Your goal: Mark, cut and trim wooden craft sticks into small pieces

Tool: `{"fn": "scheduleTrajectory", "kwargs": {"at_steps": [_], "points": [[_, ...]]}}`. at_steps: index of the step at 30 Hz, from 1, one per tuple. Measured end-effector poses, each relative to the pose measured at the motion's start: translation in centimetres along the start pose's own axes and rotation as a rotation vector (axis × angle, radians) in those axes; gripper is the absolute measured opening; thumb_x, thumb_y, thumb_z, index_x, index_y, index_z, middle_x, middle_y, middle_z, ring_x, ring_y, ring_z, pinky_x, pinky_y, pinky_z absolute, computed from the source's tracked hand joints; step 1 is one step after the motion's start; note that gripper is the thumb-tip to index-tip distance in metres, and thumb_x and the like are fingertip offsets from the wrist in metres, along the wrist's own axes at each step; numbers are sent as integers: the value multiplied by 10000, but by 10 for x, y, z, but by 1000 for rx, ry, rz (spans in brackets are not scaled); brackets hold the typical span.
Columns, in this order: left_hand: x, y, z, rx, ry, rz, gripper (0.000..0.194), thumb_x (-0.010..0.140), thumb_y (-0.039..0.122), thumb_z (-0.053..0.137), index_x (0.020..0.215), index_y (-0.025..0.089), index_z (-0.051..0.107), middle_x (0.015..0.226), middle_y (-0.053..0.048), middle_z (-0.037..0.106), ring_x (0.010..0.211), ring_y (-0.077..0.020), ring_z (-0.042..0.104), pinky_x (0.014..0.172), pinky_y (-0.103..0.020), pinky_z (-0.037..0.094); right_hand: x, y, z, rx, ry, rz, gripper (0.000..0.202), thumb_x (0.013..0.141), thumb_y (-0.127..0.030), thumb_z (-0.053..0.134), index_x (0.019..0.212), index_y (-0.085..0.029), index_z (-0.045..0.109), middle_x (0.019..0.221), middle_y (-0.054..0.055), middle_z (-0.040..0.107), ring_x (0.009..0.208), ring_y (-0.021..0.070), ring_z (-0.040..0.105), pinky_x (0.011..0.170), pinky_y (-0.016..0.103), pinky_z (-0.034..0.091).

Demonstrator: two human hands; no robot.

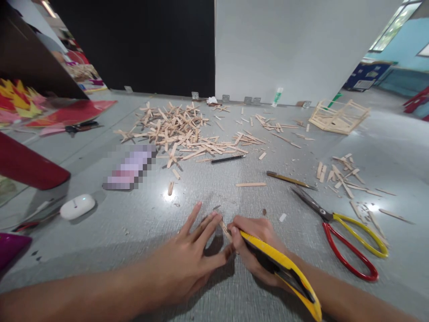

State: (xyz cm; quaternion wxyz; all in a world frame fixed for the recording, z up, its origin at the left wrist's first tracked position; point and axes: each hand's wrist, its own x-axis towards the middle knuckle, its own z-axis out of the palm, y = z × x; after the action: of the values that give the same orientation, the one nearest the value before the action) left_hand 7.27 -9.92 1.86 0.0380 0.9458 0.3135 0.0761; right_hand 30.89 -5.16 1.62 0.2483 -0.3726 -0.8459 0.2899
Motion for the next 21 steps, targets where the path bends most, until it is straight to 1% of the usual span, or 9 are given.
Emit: {"fn": "scheduleTrajectory", "kwargs": {"at_steps": [5,9,12,16,21], "points": [[0,1,2,-15,-35,-4,567,1061,283,636,1582,189,432,1605,-309,515,1574,-515,388,1259,-795,198,6,-3,-5,5,-1,20,435,1156,-384,417,822,-234,653,620,-44,639,531,127,633,564,266,448],[1,1,-2,-16,-72,-7,603,1044,277,664,1592,191,428,1624,-301,508,1593,-497,364,1278,-770,192,8,-6,-7,1,37,32,427,1150,-396,448,845,-230,697,631,-46,663,547,128,645,571,266,442],[2,1,-4,-4,-87,-1,614,1055,299,653,1607,190,407,1640,-299,493,1593,-488,368,1284,-736,241,8,-7,-6,-15,52,44,417,1145,-403,459,844,-233,692,638,-52,659,555,129,642,600,269,456],[1,0,-4,-10,-70,1,623,1075,319,630,1619,161,371,1664,-319,448,1593,-476,368,1276,-636,347,8,-5,-4,14,41,56,392,1140,-399,464,880,-228,703,634,-59,655,546,121,643,584,252,462],[0,0,-2,-35,-75,-8,594,1089,309,611,1619,172,383,1699,-303,404,1608,-477,329,1289,-617,336,9,-3,-4,14,41,52,408,1137,-419,467,879,-224,717,635,-49,653,555,126,647,584,254,462]]}}
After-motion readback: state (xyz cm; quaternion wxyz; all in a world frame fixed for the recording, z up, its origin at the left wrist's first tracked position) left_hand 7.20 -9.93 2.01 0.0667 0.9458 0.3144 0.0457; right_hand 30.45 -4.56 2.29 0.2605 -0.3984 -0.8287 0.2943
